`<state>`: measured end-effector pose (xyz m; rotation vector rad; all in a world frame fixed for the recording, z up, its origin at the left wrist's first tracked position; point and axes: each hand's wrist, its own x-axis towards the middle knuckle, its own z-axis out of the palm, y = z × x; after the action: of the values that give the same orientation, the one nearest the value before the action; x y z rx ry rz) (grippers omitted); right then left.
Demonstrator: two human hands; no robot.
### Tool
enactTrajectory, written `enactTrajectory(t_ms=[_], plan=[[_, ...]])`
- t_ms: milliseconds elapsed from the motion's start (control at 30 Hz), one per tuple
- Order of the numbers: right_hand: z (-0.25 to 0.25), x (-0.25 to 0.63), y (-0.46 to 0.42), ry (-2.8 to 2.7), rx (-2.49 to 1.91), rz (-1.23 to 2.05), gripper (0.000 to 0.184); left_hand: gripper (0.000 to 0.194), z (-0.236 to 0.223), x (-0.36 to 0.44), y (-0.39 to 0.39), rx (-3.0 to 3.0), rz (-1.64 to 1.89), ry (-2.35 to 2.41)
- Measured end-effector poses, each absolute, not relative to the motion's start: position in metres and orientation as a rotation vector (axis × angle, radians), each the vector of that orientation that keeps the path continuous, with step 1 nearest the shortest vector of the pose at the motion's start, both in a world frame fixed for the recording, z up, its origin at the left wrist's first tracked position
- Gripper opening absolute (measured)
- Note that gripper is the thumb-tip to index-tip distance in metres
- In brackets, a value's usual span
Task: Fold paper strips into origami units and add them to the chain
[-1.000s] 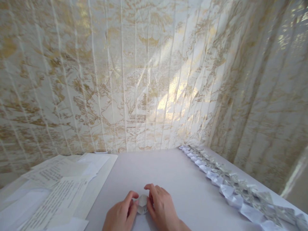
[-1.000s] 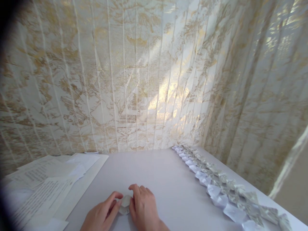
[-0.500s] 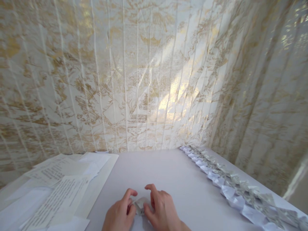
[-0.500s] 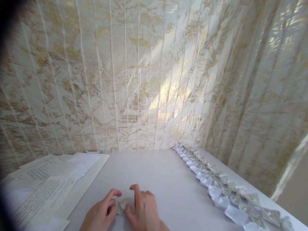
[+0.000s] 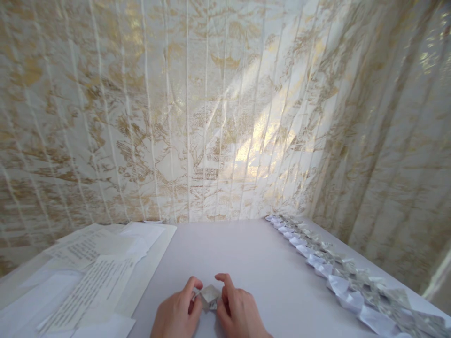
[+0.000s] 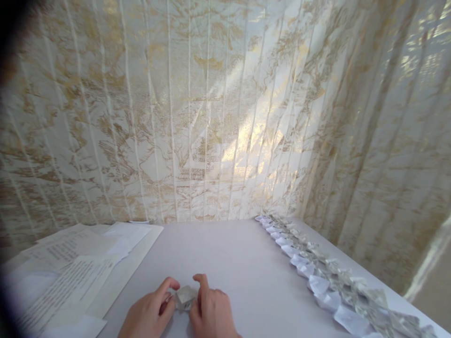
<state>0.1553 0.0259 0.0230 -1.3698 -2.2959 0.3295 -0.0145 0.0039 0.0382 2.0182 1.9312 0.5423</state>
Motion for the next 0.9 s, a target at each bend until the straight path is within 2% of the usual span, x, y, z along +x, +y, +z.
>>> enactTrajectory(t_ms=[433, 567, 733, 900], plan=[[0.014, 0.158, 0.032, -2.229, -1.197, 0.345, 0.05, 0.032, 0.04, -0.01, 0.002, 2.056, 0.48, 1.875], [0.016, 0.158, 0.033, -2.226, -1.24, 0.354, 0.048, 0.037, 0.044, -0.008, 0.0, 2.111, 0.328, 1.874], [0.02, 0.162, 0.035, -2.221, -1.329, 0.36, 0.039, 0.036, 0.048, -0.006, -0.002, 2.139, 0.355, 1.867], [0.027, 0.166, 0.034, -2.178, -1.135, 0.155, 0.032, 0.034, 0.043, -0.011, 0.002, 2.107, 0.391, 1.884]])
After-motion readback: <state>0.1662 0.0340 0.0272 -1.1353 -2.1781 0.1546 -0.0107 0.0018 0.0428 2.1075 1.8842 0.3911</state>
